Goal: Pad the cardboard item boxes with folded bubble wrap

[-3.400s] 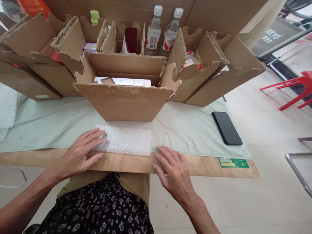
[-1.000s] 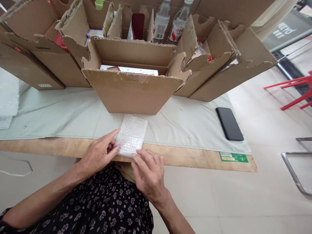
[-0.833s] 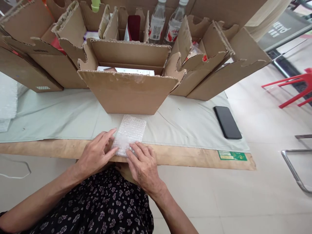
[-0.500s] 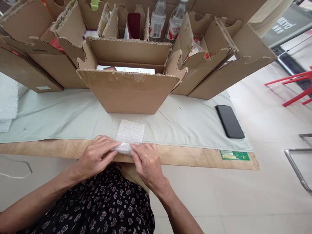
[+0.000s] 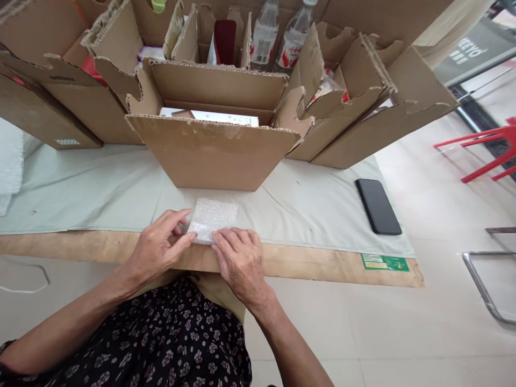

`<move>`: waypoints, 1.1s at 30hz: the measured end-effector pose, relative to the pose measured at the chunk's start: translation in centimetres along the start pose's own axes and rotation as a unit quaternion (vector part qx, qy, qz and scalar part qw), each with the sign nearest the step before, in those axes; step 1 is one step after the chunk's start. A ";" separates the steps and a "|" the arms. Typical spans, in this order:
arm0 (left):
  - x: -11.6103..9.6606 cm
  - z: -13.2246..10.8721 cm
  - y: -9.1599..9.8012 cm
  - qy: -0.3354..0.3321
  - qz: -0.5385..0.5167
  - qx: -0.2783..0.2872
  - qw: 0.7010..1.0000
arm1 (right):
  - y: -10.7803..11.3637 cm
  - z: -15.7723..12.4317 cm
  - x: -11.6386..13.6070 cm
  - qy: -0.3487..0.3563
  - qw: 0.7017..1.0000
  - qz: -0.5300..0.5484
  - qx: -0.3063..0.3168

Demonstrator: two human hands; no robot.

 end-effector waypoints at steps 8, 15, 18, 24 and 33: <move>1.7 -4.1 -4.1 0.261 -0.465 0.133 0.835 | 0.6 -1.2 -2.2 -0.201 0.945 0.252 -0.056; -0.2 -3.8 -5.8 0.242 -0.559 0.130 0.782 | 1.1 -1.6 -1.2 -0.196 0.952 0.220 -0.079; -0.5 -3.6 -4.8 0.219 -0.507 0.162 0.818 | 2.4 -1.3 -2.3 -0.205 0.946 0.237 -0.080; -2.6 -2.7 -3.3 0.108 -0.359 0.211 0.903 | 0.7 0.3 -2.3 -0.237 0.876 0.417 0.048; -2.5 -2.6 -4.0 0.113 -0.332 0.279 0.894 | 2.1 -0.5 -2.7 -0.229 0.886 0.402 -0.007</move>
Point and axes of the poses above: each hand's wrist, its own z-axis towards the middle knuckle, its own y-axis out of the back of the hand, x = y × z, the point moved 10 cm from there along z, towards the middle knuckle, and after that the axes turned 12 degrees about z, right-handed, at the moved point
